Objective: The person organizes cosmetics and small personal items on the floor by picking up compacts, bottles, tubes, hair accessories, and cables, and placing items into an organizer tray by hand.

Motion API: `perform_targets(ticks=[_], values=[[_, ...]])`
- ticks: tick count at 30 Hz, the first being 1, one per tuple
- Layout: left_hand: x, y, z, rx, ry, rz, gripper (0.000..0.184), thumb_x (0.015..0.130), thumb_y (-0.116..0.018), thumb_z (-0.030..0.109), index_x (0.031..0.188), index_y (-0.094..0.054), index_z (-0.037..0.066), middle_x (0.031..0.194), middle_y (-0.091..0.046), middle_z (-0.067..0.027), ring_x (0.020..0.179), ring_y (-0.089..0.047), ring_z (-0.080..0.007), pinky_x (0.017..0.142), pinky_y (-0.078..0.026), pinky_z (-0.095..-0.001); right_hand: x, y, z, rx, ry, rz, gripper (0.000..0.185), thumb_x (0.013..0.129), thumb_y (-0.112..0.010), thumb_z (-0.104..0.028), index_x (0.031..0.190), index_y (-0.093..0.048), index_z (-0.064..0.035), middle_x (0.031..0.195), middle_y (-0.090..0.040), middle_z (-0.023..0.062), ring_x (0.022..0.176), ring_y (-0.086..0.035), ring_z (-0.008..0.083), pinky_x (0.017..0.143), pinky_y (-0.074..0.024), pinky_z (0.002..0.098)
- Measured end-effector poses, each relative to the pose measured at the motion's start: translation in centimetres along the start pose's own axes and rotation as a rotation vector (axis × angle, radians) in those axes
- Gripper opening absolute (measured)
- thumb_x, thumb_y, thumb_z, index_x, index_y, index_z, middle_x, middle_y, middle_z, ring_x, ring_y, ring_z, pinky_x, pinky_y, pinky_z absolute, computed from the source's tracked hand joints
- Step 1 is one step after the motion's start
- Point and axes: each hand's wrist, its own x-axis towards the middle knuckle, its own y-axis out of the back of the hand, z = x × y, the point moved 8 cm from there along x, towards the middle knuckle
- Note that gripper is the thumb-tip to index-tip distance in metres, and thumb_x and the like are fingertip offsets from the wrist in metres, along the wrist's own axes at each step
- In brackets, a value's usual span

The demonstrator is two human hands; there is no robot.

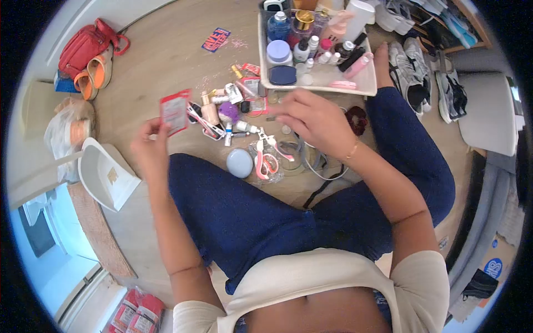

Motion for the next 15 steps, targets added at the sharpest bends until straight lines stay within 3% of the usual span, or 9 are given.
perform_targets(ticks=[1,4,9,11,13,14,15], values=[[-1.0,-0.9,3.0,-0.08,-0.147,-0.008,0.011,0.073,-0.067,0.01,0.081,-0.064,0.003,0.072,-0.064,-0.0074,0.067,-0.06,-0.0172,0.067,-0.046,-0.0294,0.7,1.3,-0.5,0.052,-0.011,0.153,0.015,0.078,-0.06,-0.023,0.091,-0.062,-0.0143,0.085,-0.057,0.0055,0.082,-0.059,0.0245,0.065,-0.0489,0.0353],[-3.8,-4.3,8.9,-0.185,-0.213,-0.118,0.011,0.072,-0.069,0.011,0.079,-0.064,0.004,0.07,-0.062,-0.0045,0.068,-0.058,-0.0162,0.077,-0.041,-0.0298,1.8,2.8,-1.3,0.028,0.007,0.299,0.013,0.078,-0.06,-0.021,0.089,-0.062,-0.0146,0.083,-0.056,0.0043,0.078,-0.06,0.0239,0.063,-0.0489,0.0356],[-5.9,-8.8,11.6,-0.312,-0.203,-0.323,0.013,0.072,-0.07,0.014,0.079,-0.062,0.007,0.077,-0.061,-0.0018,0.079,-0.057,-0.0148,0.089,-0.03,-0.0321,0.4,3.7,0.3,-0.094,-0.052,0.125,0.015,0.08,-0.061,-0.017,0.093,-0.064,-0.0092,0.082,-0.059,0.0063,0.077,-0.059,0.0251,0.067,-0.0476,0.0333],[-5.9,-9.5,11.7,-0.309,-0.245,-0.329,0.013,0.073,-0.069,0.012,0.082,-0.062,0.007,0.08,-0.061,-0.0025,0.083,-0.056,-0.0164,0.087,-0.034,-0.0317,0.0,3.9,1.4,-0.096,-0.074,0.027,0.015,0.08,-0.061,-0.017,0.092,-0.064,-0.0074,0.084,-0.06,0.0075,0.078,-0.059,0.0261,0.07,-0.0477,0.0348],[-5.0,-8.3,11.0,-0.377,-0.262,-0.133,0.014,0.074,-0.068,0.009,0.086,-0.062,0.006,0.082,-0.061,-0.0045,0.087,-0.056,-0.0191,0.085,-0.038,-0.0313,-0.3,6.1,4.2,-0.274,-0.078,0.129,0.018,0.081,-0.055,-0.019,0.093,-0.064,-0.0092,0.089,-0.062,0.0066,0.082,-0.061,0.0255,0.077,-0.0482,0.0374],[-4.6,-8.1,9.3,-0.358,-0.222,-0.114,0.012,0.078,-0.065,0.006,0.089,-0.061,0.002,0.079,-0.06,-0.0058,0.082,-0.056,-0.0173,0.078,-0.043,-0.0288,-0.9,8.0,6.3,-0.222,-0.156,0.23,0.019,0.083,-0.053,-0.019,0.095,-0.065,-0.0102,0.095,-0.064,0.0078,0.085,-0.062,0.0264,0.084,-0.0459,0.0363],[-4.3,-7.8,8.6,-0.36,-0.222,-0.114,0.012,0.078,-0.065,0.006,0.089,-0.061,0.002,0.079,-0.06,-0.0058,0.082,-0.056,-0.0173,0.078,-0.043,-0.0288,-1.1,10.4,7.8,-0.296,-0.255,0.333,0.019,0.084,-0.054,-0.02,0.096,-0.065,-0.0096,0.094,-0.064,0.0091,0.084,-0.062,0.0282,0.083,-0.0461,0.0369]])
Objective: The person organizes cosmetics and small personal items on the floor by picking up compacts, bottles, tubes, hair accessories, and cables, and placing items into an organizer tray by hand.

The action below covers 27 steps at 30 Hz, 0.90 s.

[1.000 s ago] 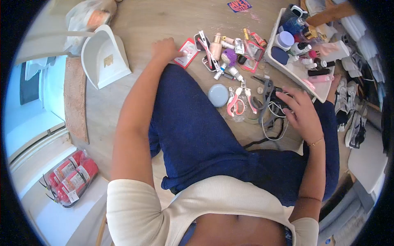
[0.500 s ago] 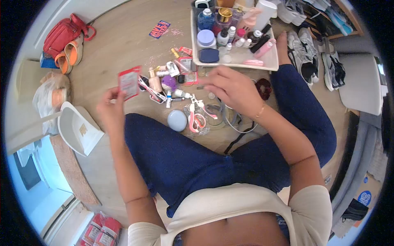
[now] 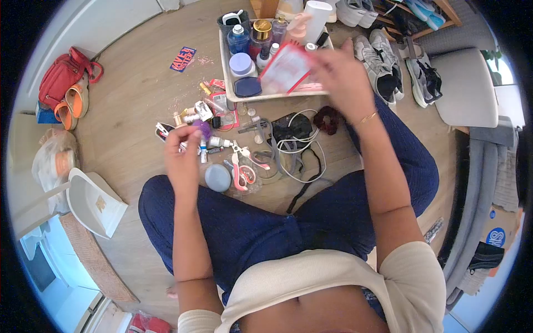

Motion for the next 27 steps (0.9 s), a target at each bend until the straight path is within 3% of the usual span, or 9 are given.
perform_targets(ticks=[2,3,4,8,10,12,17,25,27], values=[[-0.7,1.0,-4.2,-0.273,0.415,0.061,0.014,0.086,-0.058,0.012,0.09,-0.062,0.0,0.075,-0.059,-0.0046,0.074,-0.054,-0.0125,0.071,-0.043,-0.0255,1.3,3.1,4.3,-0.074,-0.268,0.146,0.022,0.083,-0.056,-0.023,0.098,-0.064,-0.0082,0.09,-0.065,0.0125,0.082,-0.062,0.0313,0.076,-0.0479,0.0402],[-0.7,1.7,-5.2,-0.278,0.413,0.064,0.014,0.086,-0.058,0.012,0.09,-0.062,0.0,0.075,-0.059,-0.0046,0.074,-0.054,-0.0125,0.071,-0.043,-0.0255,1.7,4.7,5.6,-0.195,-0.286,0.23,0.027,0.082,-0.059,-0.028,0.098,-0.064,-0.0066,0.082,-0.066,0.0132,0.075,-0.064,0.0276,0.068,-0.049,0.0346],[-0.8,1.9,-6.2,-0.314,0.407,0.024,0.02,0.089,-0.054,0.017,0.09,-0.062,0.0,0.074,-0.058,-0.0034,0.072,-0.053,-0.0104,0.068,-0.043,-0.0241,2.3,5.2,7.1,-0.2,-0.281,0.233,0.027,0.082,-0.059,-0.028,0.098,-0.064,-0.0066,0.082,-0.066,0.0132,0.075,-0.064,0.0276,0.068,-0.049,0.0346],[-0.5,1.0,-6.7,-0.281,0.374,0.01,0.035,0.094,-0.046,0.03,0.09,-0.063,0.0,0.073,-0.056,-0.0013,0.069,-0.05,-0.0075,0.063,-0.041,-0.0223,4.4,4.7,14.2,-0.36,-0.454,0.301,0.028,0.081,-0.059,-0.03,0.097,-0.065,-0.0079,0.084,-0.066,0.0125,0.077,-0.064,0.0289,0.071,-0.0494,0.0382],[-0.5,0.5,-7.0,-0.304,0.403,0.026,0.033,0.094,-0.047,0.029,0.09,-0.062,0.0,0.072,-0.056,-0.0009,0.067,-0.049,-0.0068,0.062,-0.04,-0.0216,5.1,3.7,16.0,-0.418,-0.483,0.302,0.029,0.08,-0.059,-0.031,0.097,-0.065,-0.0085,0.085,-0.066,0.0124,0.079,-0.064,0.0292,0.073,-0.0495,0.039],[-0.6,0.1,-7.7,-0.31,0.432,-0.008,0.03,0.093,-0.049,0.028,0.089,-0.062,0.001,0.073,-0.056,-0.0005,0.068,-0.049,-0.0065,0.063,-0.04,-0.0208,5.7,2.0,17.5,-0.328,-0.557,0.271,0.027,0.08,-0.057,-0.031,0.097,-0.066,-0.0125,0.087,-0.065,0.0183,0.083,-0.063,0.0353,0.076,-0.0499,0.0438],[-0.6,-0.3,-8.4,-0.339,0.455,-0.018,0.028,0.093,-0.05,0.026,0.089,-0.062,0.001,0.074,-0.056,-0.0002,0.068,-0.049,-0.0065,0.065,-0.041,-0.0207,6.1,0.2,18.3,-0.33,-0.573,0.215,0.026,0.08,-0.052,-0.028,0.096,-0.067,-0.0135,0.089,-0.065,0.0185,0.084,-0.063,0.0354,0.077,-0.0496,0.0442],[-0.4,-1.0,-8.8,-0.358,0.476,-0.038,0.027,0.092,-0.051,0.025,0.088,-0.062,0.0,0.076,-0.057,-0.0002,0.069,-0.05,-0.0069,0.066,-0.041,-0.021,6.1,-0.4,17.8,-0.379,-0.543,0.125,0.027,0.077,-0.061,-0.03,0.095,-0.067,-0.0105,0.087,-0.066,0.0149,0.082,-0.063,0.0325,0.076,-0.0499,0.0397],[-0.5,-0.9,-8.9,-0.358,0.481,-0.035,0.027,0.092,-0.052,0.025,0.089,-0.062,0.0,0.076,-0.057,-0.0001,0.069,-0.049,-0.0067,0.066,-0.041,-0.021,6.0,-1.0,17.9,-0.348,-0.57,0.087,0.025,0.077,-0.059,-0.029,0.095,-0.067,-0.0135,0.09,-0.066,0.0144,0.084,-0.063,0.0326,0.077,-0.0499,0.0407]])
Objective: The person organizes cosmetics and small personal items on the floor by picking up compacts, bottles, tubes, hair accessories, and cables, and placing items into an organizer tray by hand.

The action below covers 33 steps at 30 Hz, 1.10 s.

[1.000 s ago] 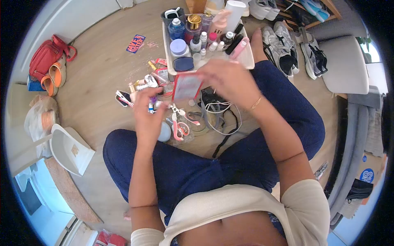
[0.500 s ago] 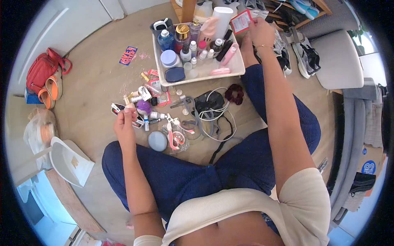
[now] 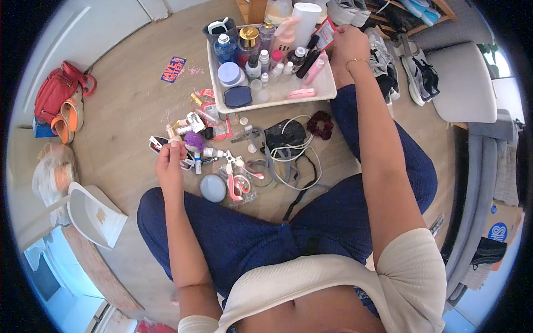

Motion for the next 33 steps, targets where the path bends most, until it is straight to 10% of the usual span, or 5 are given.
perform_targets(ticks=[21,25,31,33], values=[[0.8,2.4,0.4,0.104,-0.037,0.078,0.024,0.09,-0.054,0.023,0.089,-0.063,0.0,0.077,-0.058,-0.0012,0.071,-0.052,-0.0071,0.066,-0.041,-0.0205,-2.3,-5.0,0.9,-0.087,0.005,-0.181,0.036,0.083,-0.051,-0.04,0.106,-0.065,-0.0155,0.099,-0.063,0.018,0.092,-0.061,0.0355,0.079,-0.0476,0.044],[1.5,7.5,1.2,0.121,-0.132,0.324,0.029,0.091,-0.052,0.028,0.095,-0.064,0.002,0.082,-0.059,-0.0038,0.077,-0.053,-0.0098,0.073,-0.041,-0.0237,-5.3,2.3,-1.9,0.1,0.256,0.458,0.018,0.077,-0.06,-0.02,0.088,-0.063,-0.0051,0.077,-0.061,0.0132,0.071,-0.059,0.0313,0.076,-0.0469,0.0396],[1.4,12.2,0.1,0.004,-0.019,0.486,0.028,0.087,-0.057,0.026,0.08,-0.064,-0.001,0.08,-0.062,-0.0091,0.073,-0.056,-0.0133,0.068,-0.045,-0.0258,-16.4,-0.2,-11.6,0.632,0.529,0.028,0.01,0.068,-0.059,-0.003,0.069,-0.049,-0.0037,0.068,-0.049,0.0084,0.067,-0.049,0.0262,0.062,-0.0414,0.0352],[1.9,11.1,0.8,0.506,-0.143,0.428,0.034,0.086,-0.057,0.034,0.086,-0.065,0.001,0.077,-0.061,-0.0095,0.073,-0.055,-0.0154,0.071,-0.045,-0.0292,-21.6,-1.0,-17.5,0.729,0.653,-0.205,0.013,0.071,-0.06,-0.005,0.082,-0.061,-0.0106,0.084,-0.057,0.007,0.082,-0.055,0.0257,0.073,-0.0449,0.0379]])
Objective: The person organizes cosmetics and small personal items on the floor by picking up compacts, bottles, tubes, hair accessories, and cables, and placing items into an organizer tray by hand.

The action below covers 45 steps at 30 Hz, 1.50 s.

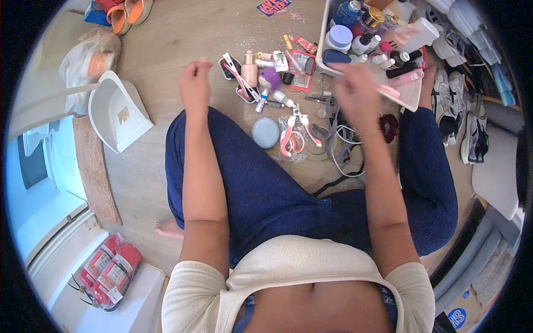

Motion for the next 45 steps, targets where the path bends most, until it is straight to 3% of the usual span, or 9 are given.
perform_targets(ticks=[6,17,21,23,26,27,29,35,45], values=[[-0.2,-3.4,-1.0,0.33,0.104,-0.146,0.042,0.073,-0.065,0.046,0.079,-0.068,0.005,0.087,-0.06,-0.0177,0.084,-0.059,-0.0315,0.074,-0.047,-0.0388,-0.7,-8.1,-5.0,-0.15,0.276,-0.175,0.019,0.077,-0.062,-0.02,0.095,-0.063,-0.0134,0.096,-0.058,0.0046,0.095,-0.054,0.025,0.086,-0.0412,0.0432],[-0.9,-6.2,-2.5,0.524,0.149,-0.345,0.036,0.072,-0.063,0.043,0.081,-0.071,0.01,0.079,-0.066,-0.0142,0.079,-0.064,-0.0293,0.071,-0.049,-0.0401,6.8,-22.9,0.8,-0.099,-0.213,-0.641,0.061,0.076,-0.066,-0.029,0.129,-0.044,-0.0075,0.1,-0.062,0.0162,0.097,-0.059,0.0302,0.084,-0.0453,0.0377],[-1.1,-6.5,-3.0,0.468,0.291,-0.478,0.034,0.072,-0.063,0.039,0.09,-0.07,0.011,0.094,-0.066,-0.0135,0.089,-0.063,-0.0296,0.077,-0.049,-0.0409,5.9,-23.7,0.6,0.0,-0.247,-0.843,0.059,0.073,-0.069,-0.025,0.127,-0.048,-0.0112,0.104,-0.062,0.0147,0.1,-0.057,0.0294,0.086,-0.0447,0.0375],[-1.1,-6.7,-3.6,0.462,0.315,-0.479,0.037,0.073,-0.063,0.041,0.09,-0.07,0.009,0.094,-0.065,-0.0145,0.09,-0.062,-0.0307,0.078,-0.048,-0.0415,6.1,-23.5,-0.6,-0.194,0.133,-0.688,0.05,0.071,-0.07,-0.026,0.119,-0.056,-0.0213,0.11,-0.061,0.0093,0.103,-0.057,0.0299,0.089,-0.0443,0.041],[-0.8,-6.7,-4.4,0.48,0.316,-0.462,0.041,0.073,-0.064,0.041,0.096,-0.067,0.007,0.103,-0.061,-0.0154,0.097,-0.059,-0.032,0.082,-0.046,-0.0413,5.0,-22.8,-0.8,-0.299,0.131,-0.907,0.041,0.072,-0.069,-0.026,0.112,-0.061,-0.0209,0.107,-0.061,0.0067,0.1,-0.058,0.0289,0.089,-0.0437,0.0413],[-1.1,-6.6,-4.2,0.48,0.318,-0.463,0.041,0.073,-0.064,0.041,0.096,-0.067,0.007,0.103,-0.061,-0.0154,0.097,-0.059,-0.032,0.082,-0.046,-0.0413,4.8,-22.4,-1.1,-0.299,0.131,-0.909,0.041,0.072,-0.069,-0.026,0.112,-0.061,-0.0209,0.107,-0.061,0.0067,0.1,-0.058,0.0289,0.089,-0.0437,0.0413],[-0.8,-3.7,-1.7,0.393,0.163,-0.033,0.044,0.069,-0.071,0.036,0.101,-0.063,0.007,0.113,-0.052,-0.0147,0.103,-0.052,-0.0346,0.085,-0.043,-0.0421,4.9,-21.5,-2.4,-0.433,0.266,-0.855,0.032,0.073,-0.067,-0.024,0.105,-0.063,-0.0188,0.104,-0.061,0.0066,0.096,-0.058,0.0288,0.087,-0.0438,0.0413],[-3.7,-4.9,4.0,0.548,-0.335,-0.304,0.059,0.057,-0.08,0.032,0.11,-0.061,0.018,0.116,-0.048,-0.0119,0.11,-0.041,-0.0296,0.095,-0.031,-0.0428,5.4,-19.6,-3.6,0.016,0.197,-0.724,0.026,0.072,-0.066,-0.015,0.098,-0.064,-0.0105,0.096,-0.059,0.0068,0.091,-0.058,0.0237,0.082,-0.0452,0.0344],[-3.8,-5.9,6.6,0.381,-0.393,-0.397,0.05,0.059,-0.077,0.031,0.105,-0.063,0.019,0.102,-0.06,0.0015,0.103,-0.053,-0.0208,0.104,-0.013,-0.0518,4.1,-11.1,-2.4,0.355,-0.041,-0.501,0.02,0.079,-0.063,-0.019,0.096,-0.068,-0.0109,0.092,-0.054,0.0091,0.09,-0.053,0.0217,0.08,-0.0432,0.0312]])
